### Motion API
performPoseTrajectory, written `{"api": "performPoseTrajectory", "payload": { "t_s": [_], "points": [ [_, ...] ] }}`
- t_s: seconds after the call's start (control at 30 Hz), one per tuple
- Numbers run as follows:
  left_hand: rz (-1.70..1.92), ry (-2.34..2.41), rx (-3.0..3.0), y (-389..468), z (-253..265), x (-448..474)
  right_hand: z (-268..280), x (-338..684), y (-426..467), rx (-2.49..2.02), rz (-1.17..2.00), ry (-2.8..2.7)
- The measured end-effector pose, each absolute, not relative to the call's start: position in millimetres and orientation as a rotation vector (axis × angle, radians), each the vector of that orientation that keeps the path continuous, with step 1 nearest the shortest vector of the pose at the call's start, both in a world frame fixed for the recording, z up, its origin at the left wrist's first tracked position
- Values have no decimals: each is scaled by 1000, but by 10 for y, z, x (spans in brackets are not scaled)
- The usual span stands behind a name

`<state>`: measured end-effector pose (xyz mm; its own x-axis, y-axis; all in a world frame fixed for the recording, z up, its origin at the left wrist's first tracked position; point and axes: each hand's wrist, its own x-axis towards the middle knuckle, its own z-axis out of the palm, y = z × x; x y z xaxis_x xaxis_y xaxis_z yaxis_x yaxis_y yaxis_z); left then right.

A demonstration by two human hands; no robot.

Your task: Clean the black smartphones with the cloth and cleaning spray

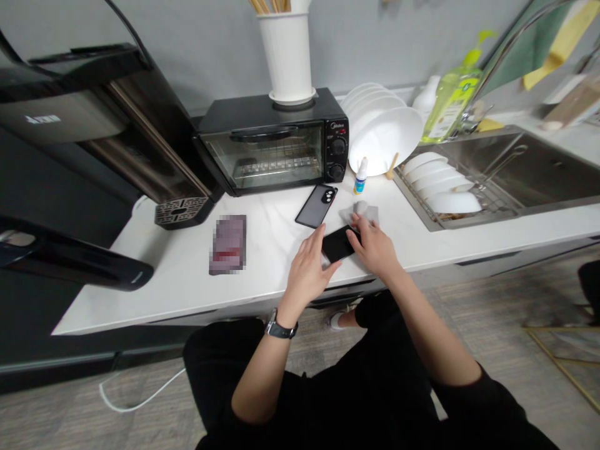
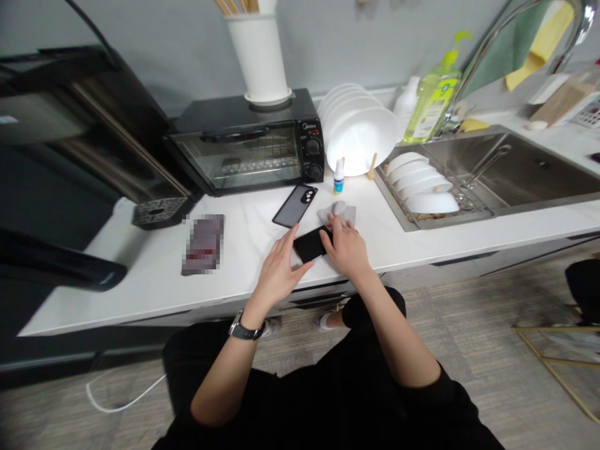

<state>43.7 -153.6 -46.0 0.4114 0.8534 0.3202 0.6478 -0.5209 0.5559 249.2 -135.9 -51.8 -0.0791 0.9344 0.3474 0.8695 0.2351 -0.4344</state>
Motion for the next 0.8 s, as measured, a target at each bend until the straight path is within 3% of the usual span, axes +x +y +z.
{"api": "performPoseTrajectory", "payload": {
  "t_s": [0.4, 0.8],
  "points": [
    [848, 1235, 2327, -1540, -443, 417, -428, 1915, -1869, -1360, 312, -2150],
    [847, 1276, 2310, -1531, -462, 438, -529, 2316, -1333, -1692, 100, -1908]
  ]
}}
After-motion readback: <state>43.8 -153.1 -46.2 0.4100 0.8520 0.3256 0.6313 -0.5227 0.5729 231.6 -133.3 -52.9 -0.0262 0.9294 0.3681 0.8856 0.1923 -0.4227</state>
